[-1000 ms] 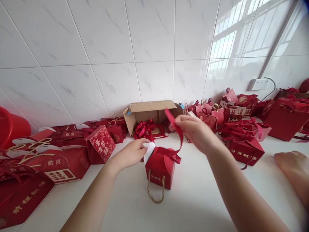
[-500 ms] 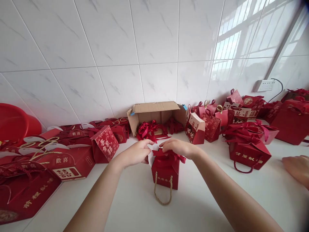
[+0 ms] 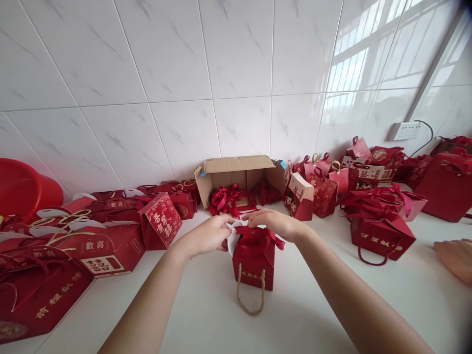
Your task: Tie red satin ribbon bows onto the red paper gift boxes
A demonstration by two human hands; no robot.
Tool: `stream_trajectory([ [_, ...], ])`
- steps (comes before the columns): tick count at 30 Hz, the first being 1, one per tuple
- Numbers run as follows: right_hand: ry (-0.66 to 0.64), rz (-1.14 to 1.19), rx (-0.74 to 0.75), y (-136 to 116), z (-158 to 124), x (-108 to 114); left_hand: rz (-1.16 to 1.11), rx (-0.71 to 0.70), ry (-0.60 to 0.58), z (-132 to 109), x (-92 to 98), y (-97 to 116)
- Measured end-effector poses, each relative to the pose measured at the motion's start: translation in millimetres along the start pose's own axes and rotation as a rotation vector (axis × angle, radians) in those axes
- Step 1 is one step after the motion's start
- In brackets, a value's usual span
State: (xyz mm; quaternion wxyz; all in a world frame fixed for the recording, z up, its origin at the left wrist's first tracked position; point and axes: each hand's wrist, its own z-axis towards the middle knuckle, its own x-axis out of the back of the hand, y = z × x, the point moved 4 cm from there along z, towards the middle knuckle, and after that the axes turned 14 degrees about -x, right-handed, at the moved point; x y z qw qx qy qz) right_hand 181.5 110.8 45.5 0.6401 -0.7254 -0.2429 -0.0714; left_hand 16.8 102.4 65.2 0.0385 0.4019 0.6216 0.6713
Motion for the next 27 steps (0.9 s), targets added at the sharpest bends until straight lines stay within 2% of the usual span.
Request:
stream_trajectory([
  [5, -0.084, 0.058, -0.102, 3, 0, -5, -0.003, 0.002, 0.011, 1, -0.2, -1],
  [12, -0.175, 0.038, -0.076, 3, 2, -10, 0.017, -0.028, 0.001, -1, -5.4, 6],
  [16, -0.164, -0.028, -0.099, 5, 3, -10, 0.037, -0.070, -0.005, 0, -5.7, 6],
  [23, -0.095, -0.158, -0.110, 2, 0, -9, 0.062, -0.062, 0.049, 6, -1.1, -3],
  [25, -0.061, -0.178, -0.090, 2, 1, -7, 0.079, -0.065, 0.046, 8, 2.8, -7],
  [27, -0.015, -0.218, -0.051, 2, 1, -3, 0.134, -0.068, 0.099, 11, 12.6, -10],
])
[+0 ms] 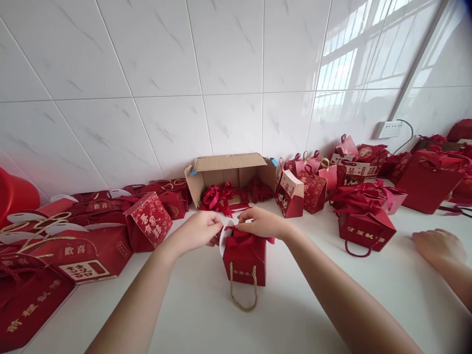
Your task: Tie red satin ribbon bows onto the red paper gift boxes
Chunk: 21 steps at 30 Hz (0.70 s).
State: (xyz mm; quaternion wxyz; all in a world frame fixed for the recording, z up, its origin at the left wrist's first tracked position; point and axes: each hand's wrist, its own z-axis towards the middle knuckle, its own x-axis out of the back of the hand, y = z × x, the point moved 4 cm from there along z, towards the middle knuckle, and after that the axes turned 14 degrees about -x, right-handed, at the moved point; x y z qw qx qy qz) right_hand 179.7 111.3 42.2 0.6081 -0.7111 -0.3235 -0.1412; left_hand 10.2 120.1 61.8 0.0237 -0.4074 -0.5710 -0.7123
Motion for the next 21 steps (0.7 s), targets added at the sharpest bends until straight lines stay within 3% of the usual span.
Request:
stream_trajectory([
  [3, 0.132, -0.068, 0.038, 0, -7, 13, 0.104, -0.040, 0.267, -2, 26.2, 1],
  [7, 0.280, -0.073, 0.074, -4, -33, 38, 0.055, -0.270, 0.829, -31, 67.0, 20],
  [9, 0.285, -0.064, 0.091, -3, -47, 47, 0.187, -0.292, 0.943, -47, 80.1, 28],
  [12, 0.255, -0.065, 0.036, 8, -60, 50, 0.594, -0.174, 0.862, -54, 86.6, 33],
  [14, 0.237, -0.086, -0.063, 23, -60, 43, 0.725, -0.177, 0.790, -49, 79.8, 34],
  [16, 0.217, -0.063, -0.160, 42, -55, 31, 0.661, -0.252, 0.652, -35, 60.3, 32],
  [18, 0.173, 0.042, -0.201, 58, -49, 16, 0.460, -0.296, 0.359, -19, 27.6, 25],
  [20, 0.133, 0.137, -0.186, 68, -45, 2, 0.253, -0.317, 0.142, -11, -5.6, 16],
  [21, 0.122, 0.163, -0.171, 70, -44, -3, 0.154, -0.320, 0.115, -10, -18.0, 11],
])
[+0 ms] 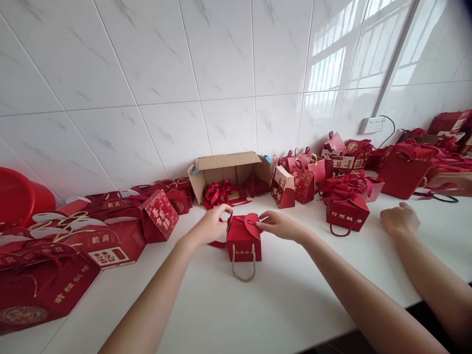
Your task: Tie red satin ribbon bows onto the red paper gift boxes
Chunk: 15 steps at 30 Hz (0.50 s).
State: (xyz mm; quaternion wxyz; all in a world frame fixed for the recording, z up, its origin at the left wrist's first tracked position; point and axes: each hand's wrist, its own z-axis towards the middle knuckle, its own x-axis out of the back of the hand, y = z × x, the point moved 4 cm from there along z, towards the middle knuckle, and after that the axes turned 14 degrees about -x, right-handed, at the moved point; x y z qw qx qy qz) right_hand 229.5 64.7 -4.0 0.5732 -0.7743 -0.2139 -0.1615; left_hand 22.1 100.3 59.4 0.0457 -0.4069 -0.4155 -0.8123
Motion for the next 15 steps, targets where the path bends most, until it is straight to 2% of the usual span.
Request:
stream_trajectory([
  [3, -0.029, 0.011, 0.026, 2, -3, -11, -0.076, 0.020, 0.070, -14, -21.9, -9],
  [8, -0.121, -0.013, 0.061, 2, -19, -21, -0.144, 0.086, 0.207, -53, -28.3, -12],
  [12, -0.125, -0.071, 0.185, 0, -40, -26, -0.391, 0.142, 0.187, -81, -30.8, -2],
  [15, -0.086, -0.121, 0.292, -2, -54, -28, -0.472, 0.159, 0.146, -94, -31.5, 4],
])
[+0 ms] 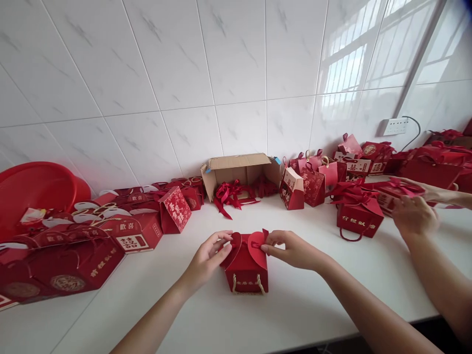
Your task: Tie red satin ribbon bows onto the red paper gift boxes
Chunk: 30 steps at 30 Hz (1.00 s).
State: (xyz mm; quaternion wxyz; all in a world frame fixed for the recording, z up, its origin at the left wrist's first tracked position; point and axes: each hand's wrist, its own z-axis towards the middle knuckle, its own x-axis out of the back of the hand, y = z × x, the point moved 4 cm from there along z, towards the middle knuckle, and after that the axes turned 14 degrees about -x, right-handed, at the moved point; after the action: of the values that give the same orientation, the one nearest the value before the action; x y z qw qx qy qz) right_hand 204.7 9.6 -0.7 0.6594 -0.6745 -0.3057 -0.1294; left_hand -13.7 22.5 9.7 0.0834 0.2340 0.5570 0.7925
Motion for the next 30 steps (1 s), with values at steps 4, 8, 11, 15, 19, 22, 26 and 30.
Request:
stream_trajectory([
  [4, -0.052, 0.158, 0.059, 0, -5, -1, 0.121, 0.041, -0.016, -6, 2.5, 1],
  [8, -0.244, 0.489, 0.031, 3, -3, 0, 0.102, 0.085, -0.059, -4, 4.7, 1],
  [11, -0.223, 0.479, -0.002, 4, -3, 7, -0.068, 0.178, -0.119, -2, 4.8, -1],
  [15, -0.051, 0.254, -0.064, 5, -6, 17, -0.117, 0.174, -0.117, 2, 9.4, 4],
  [19, 0.129, 0.031, 0.017, 1, -10, 22, -0.187, 0.148, -0.105, 5, 13.1, 11],
  [22, 0.279, -0.048, 0.154, -1, -13, 25, -0.238, 0.180, -0.105, 5, 14.4, 14],
  [26, 0.448, -0.057, 0.369, 1, -18, 29, -0.222, 0.211, 0.003, 8, 18.5, 12],
  [30, 0.558, -0.163, 0.566, 3, -26, 28, -0.168, 0.230, 0.023, 9, 20.5, 4],
])
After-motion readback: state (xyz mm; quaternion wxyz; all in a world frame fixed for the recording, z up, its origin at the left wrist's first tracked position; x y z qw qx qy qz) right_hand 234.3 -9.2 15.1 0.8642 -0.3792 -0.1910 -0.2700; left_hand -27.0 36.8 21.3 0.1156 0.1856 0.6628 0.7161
